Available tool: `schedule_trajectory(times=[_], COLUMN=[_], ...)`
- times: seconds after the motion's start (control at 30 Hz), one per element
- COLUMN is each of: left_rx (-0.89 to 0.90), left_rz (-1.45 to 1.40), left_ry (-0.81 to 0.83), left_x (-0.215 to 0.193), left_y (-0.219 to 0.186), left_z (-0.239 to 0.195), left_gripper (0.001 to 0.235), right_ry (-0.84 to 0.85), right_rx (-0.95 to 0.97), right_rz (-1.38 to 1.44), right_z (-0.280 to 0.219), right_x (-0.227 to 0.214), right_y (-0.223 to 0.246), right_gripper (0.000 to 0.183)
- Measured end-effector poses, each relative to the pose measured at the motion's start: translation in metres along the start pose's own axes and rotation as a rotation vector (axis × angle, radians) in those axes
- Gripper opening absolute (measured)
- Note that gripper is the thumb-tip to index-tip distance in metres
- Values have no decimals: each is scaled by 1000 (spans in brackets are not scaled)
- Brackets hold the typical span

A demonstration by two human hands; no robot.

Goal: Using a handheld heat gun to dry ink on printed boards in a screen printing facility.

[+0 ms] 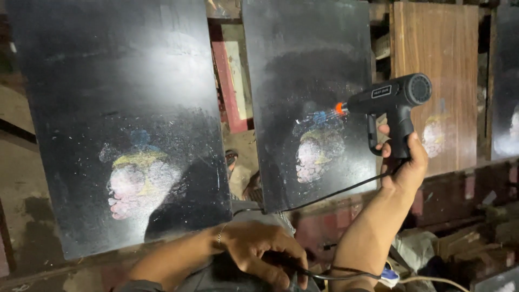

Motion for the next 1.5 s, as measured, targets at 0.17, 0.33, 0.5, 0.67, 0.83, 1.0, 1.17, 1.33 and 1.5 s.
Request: schedule_trajectory(times=[0.17, 0.33, 0.5, 0.67, 0.83, 1.0, 1.17, 1.33, 1.5], left_rx=[137, 102, 91, 92, 102, 70, 19, 31, 63], left_rz=[9, -92, -173, -103, -151, -193, -306, -216, -144], left_ry=[-25, -70, -51, -59, -85, -85, -91, -79, -73], left_x=[7, 10, 14, 13, 13, 11, 12, 12, 14], left_y=[12, 11, 18, 20, 19, 18, 18, 20, 25], left_z=[3, 5, 9, 12, 16, 19, 19, 20, 19], left_gripper=[42, 45, 44, 42, 44, 41, 40, 38, 40], right_ry=[-72, -22, 32, 144, 286, 461, 424, 394, 333], right_rx=[4, 6, 6, 32, 38, 58, 120, 88, 34], right_rz=[12, 12, -29, -48, -103, -161, -222, -216, -145], right_z=[3, 2, -8, -12, -17, -33, -41, -37, -21], right_x=[-4, -11, -8, -3, 6, 22, 27, 22, 6], right_y=[4, 3, 2, -7, -17, -18, -21, -18, -17], right_gripper=[49, 48, 52, 57, 75, 76, 79, 77, 74])
Point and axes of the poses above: each hand's wrist, its own z-axis towards the middle knuckle, its own x-axis out of the palm, y = z × x, the point moved 4 cm from there along z, towards the middle knuckle, and after that the axes turned 15 degrees about x, right-handed, at the moved point
